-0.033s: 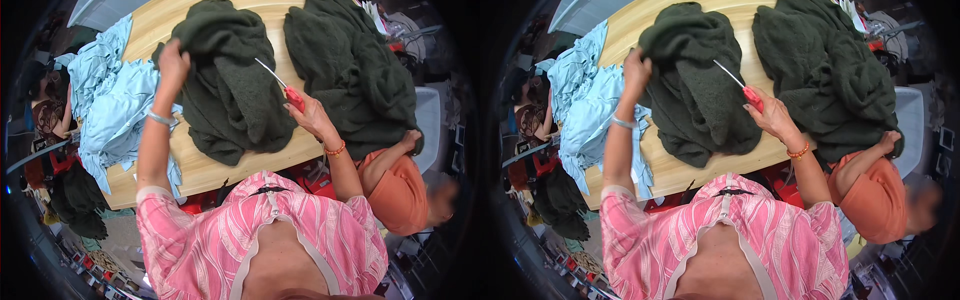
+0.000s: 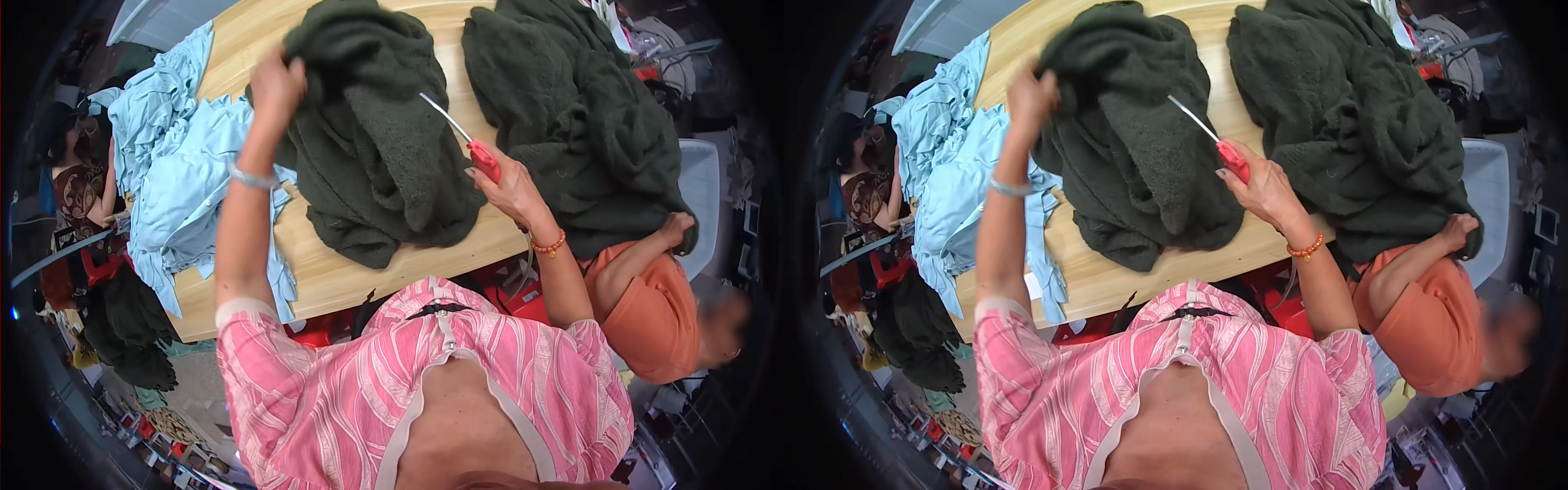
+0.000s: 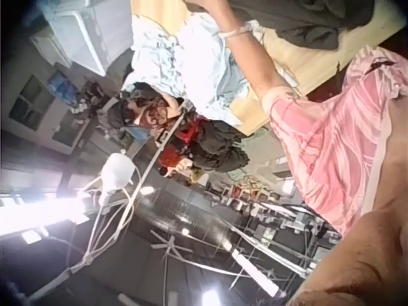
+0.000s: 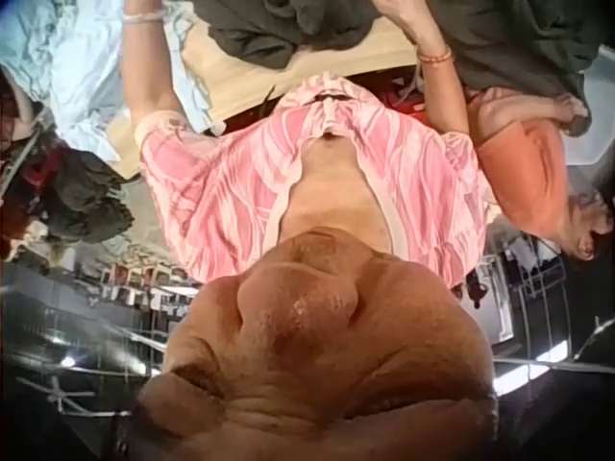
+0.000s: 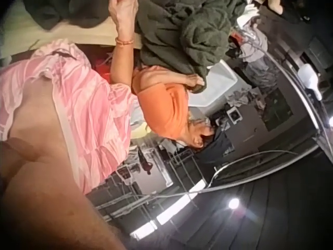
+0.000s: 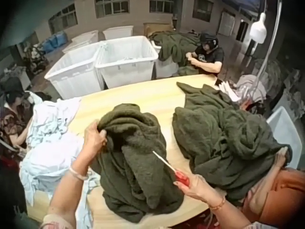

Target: Removing loose threads from finished sweaters using a small thread-nipping tool.

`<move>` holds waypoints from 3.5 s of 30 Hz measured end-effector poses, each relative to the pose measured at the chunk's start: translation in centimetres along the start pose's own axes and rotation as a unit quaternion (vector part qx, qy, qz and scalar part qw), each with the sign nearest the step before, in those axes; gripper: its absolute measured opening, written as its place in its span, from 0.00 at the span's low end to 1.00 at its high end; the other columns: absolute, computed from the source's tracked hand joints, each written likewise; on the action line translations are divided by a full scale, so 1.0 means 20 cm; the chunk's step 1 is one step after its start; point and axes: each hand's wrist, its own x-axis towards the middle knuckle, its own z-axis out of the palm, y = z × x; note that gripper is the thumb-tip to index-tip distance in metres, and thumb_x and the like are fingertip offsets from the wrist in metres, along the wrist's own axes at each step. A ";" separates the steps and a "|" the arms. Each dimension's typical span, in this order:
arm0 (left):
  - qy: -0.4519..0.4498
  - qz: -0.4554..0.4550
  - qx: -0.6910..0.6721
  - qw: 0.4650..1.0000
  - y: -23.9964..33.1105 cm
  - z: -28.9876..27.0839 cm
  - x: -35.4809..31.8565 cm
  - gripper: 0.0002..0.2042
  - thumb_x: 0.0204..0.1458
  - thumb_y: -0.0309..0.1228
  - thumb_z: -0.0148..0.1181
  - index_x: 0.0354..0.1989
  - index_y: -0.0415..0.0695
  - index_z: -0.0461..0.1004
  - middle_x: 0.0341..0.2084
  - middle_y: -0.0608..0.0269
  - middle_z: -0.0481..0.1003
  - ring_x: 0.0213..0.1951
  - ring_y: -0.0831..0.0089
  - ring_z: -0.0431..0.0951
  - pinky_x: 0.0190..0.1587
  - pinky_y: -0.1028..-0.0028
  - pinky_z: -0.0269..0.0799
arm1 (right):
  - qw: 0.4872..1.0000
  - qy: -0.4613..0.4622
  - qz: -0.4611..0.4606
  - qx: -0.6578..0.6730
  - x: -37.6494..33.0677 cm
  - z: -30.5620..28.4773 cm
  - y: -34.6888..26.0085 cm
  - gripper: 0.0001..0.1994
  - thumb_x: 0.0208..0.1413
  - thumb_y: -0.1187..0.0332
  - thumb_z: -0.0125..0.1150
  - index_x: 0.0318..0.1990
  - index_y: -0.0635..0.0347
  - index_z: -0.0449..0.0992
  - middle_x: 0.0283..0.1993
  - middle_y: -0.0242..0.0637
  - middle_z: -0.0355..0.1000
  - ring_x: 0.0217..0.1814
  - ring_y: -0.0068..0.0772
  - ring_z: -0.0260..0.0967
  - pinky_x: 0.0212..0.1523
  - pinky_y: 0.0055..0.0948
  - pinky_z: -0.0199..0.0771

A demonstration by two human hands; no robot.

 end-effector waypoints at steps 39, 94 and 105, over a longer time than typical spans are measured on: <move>-0.115 -0.011 -0.246 0.962 -0.04 0.92 -0.64 0.09 0.48 0.30 0.63 0.32 0.36 0.74 0.22 0.64 0.76 0.26 0.80 0.70 0.33 0.76 0.68 | 0.986 -0.092 0.084 -0.107 -0.37 -0.14 0.05 0.17 0.52 0.58 0.60 0.46 0.57 0.74 0.30 0.53 0.73 0.37 0.57 0.72 0.39 0.48 0.70; -0.332 -0.157 -0.384 0.847 -0.08 0.71 -0.64 0.04 0.53 0.20 0.58 0.36 0.33 0.73 0.28 0.59 0.78 0.26 0.76 0.79 0.31 0.81 0.75 | 0.984 -0.063 0.105 -0.127 -0.37 -0.08 -0.02 0.15 0.53 0.58 0.58 0.43 0.58 0.73 0.30 0.53 0.73 0.39 0.58 0.71 0.42 0.49 0.69; -0.328 -0.209 -0.508 0.768 -0.13 0.63 -0.68 0.05 0.60 0.24 0.49 0.36 0.34 0.69 0.33 0.54 0.76 0.39 0.59 0.81 0.43 0.70 0.80 | 0.978 -0.154 0.068 -0.127 -0.35 -0.06 -0.09 0.15 0.53 0.58 0.59 0.41 0.59 0.73 0.32 0.54 0.74 0.40 0.57 0.72 0.44 0.47 0.71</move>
